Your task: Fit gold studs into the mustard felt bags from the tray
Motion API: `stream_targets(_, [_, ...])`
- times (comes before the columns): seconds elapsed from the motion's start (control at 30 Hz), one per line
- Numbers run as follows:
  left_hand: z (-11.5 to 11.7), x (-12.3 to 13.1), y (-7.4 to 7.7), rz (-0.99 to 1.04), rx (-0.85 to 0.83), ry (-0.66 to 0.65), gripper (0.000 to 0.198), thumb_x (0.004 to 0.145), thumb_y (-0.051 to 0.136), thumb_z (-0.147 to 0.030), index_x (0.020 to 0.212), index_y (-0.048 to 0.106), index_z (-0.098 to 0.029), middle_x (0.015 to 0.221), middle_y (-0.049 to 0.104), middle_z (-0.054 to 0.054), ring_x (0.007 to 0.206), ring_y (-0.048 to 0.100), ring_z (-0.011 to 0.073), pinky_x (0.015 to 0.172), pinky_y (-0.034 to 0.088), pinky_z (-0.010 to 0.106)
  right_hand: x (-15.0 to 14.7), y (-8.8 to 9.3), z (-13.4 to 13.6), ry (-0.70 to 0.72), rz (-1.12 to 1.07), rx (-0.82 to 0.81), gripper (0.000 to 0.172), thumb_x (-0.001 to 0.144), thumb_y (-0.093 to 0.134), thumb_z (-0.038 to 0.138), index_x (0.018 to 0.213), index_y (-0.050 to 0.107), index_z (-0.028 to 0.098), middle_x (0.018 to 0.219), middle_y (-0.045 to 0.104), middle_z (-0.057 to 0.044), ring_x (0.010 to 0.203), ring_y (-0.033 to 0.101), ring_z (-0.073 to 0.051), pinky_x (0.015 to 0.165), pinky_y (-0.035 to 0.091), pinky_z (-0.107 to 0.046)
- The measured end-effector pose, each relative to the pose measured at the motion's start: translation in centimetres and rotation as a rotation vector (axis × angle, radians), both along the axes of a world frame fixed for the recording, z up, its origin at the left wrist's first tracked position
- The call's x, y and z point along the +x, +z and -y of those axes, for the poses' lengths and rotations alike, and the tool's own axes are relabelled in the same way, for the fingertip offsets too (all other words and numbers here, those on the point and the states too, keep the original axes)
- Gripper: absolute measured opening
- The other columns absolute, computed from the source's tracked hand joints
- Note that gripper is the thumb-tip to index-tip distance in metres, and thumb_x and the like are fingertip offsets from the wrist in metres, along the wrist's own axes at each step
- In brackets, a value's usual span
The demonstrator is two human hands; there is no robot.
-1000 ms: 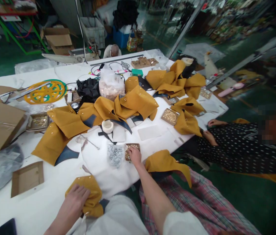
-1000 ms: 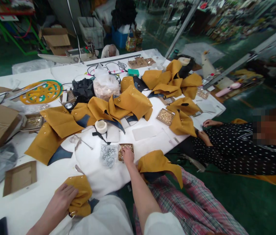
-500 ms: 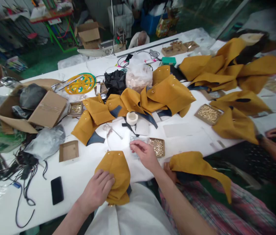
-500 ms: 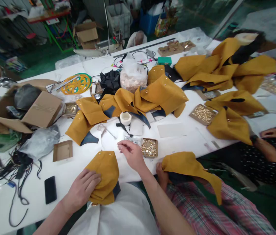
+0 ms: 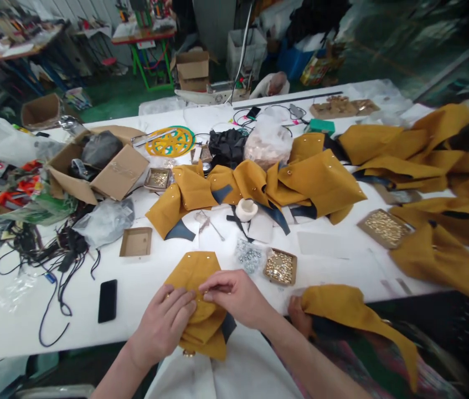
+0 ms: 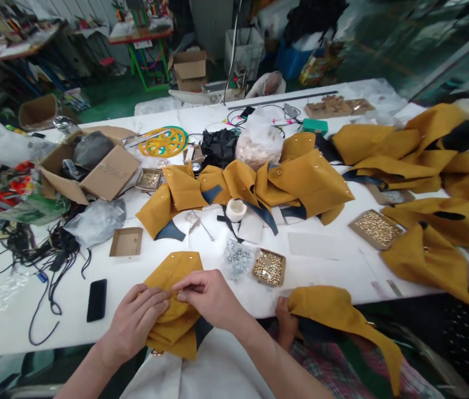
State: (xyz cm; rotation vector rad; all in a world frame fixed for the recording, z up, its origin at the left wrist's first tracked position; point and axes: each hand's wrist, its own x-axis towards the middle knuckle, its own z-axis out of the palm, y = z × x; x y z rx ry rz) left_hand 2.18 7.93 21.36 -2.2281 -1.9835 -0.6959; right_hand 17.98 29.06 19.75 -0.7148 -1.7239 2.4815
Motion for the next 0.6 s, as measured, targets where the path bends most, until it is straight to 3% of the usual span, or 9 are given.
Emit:
stream_targets(0.17, [1.0, 0.2, -0.1, 0.035, 0.009, 0.043, 0.033, 0.122, 0.040, -0.010, 0.116, 0.073, -0.009, 0.125, 0.085, 0.013, 0.114, 0.074, 0.0266, 0.109, 0.045, 0.047, -0.7, -0.7, 1.3, -0.010, 0.091, -0.027, 0.018, 0.079, 0.094, 0.031, 0.096, 0.096, 0.025, 0.102, 0.090, -0.006, 0.095, 0.081, -0.023, 0.090, 0.062, -0.033])
stream_targets(0.27, [1.1, 0.4, 0.2, 0.078, 0.007, 0.071, 0.032, 0.123, 0.040, -0.011, 0.115, 0.071, -0.010, 0.121, 0.085, 0.011, 0.112, 0.073, 0.0245, 0.107, 0.045, 0.044, -1.0, -0.6, 1.5, 0.010, 0.003, 0.103, 0.013, 0.086, 0.087, 0.023, 0.094, 0.096, 0.027, 0.102, 0.088, -0.004, 0.096, 0.080, -0.021, 0.088, 0.061, -0.031])
stream_targets(0.37, [1.1, 0.5, 0.4, 0.121, 0.005, 0.082, 0.030, 0.123, 0.041, -0.011, 0.116, 0.070, -0.012, 0.119, 0.084, 0.010, 0.110, 0.074, 0.0238, 0.105, 0.046, 0.043, -1.2, 0.0, 1.6, 0.049, -0.022, 0.196, 0.020, 0.090, 0.083, 0.019, 0.101, 0.096, 0.030, 0.103, 0.088, -0.003, 0.096, 0.080, -0.021, 0.087, 0.062, -0.032])
stream_targets(0.6, [1.4, 0.0, -0.6, 0.231, -0.036, 0.097, 0.022, 0.123, 0.045, -0.015, 0.117, 0.066, -0.014, 0.114, 0.080, 0.009, 0.103, 0.071, 0.0231, 0.094, 0.046, 0.043, -2.1, 2.0, 2.3, 0.144, 0.011, 0.498, 0.027, 0.099, 0.070, 0.010, 0.104, 0.090, 0.028, 0.104, 0.088, -0.002, 0.099, 0.078, -0.022, 0.095, 0.060, -0.036])
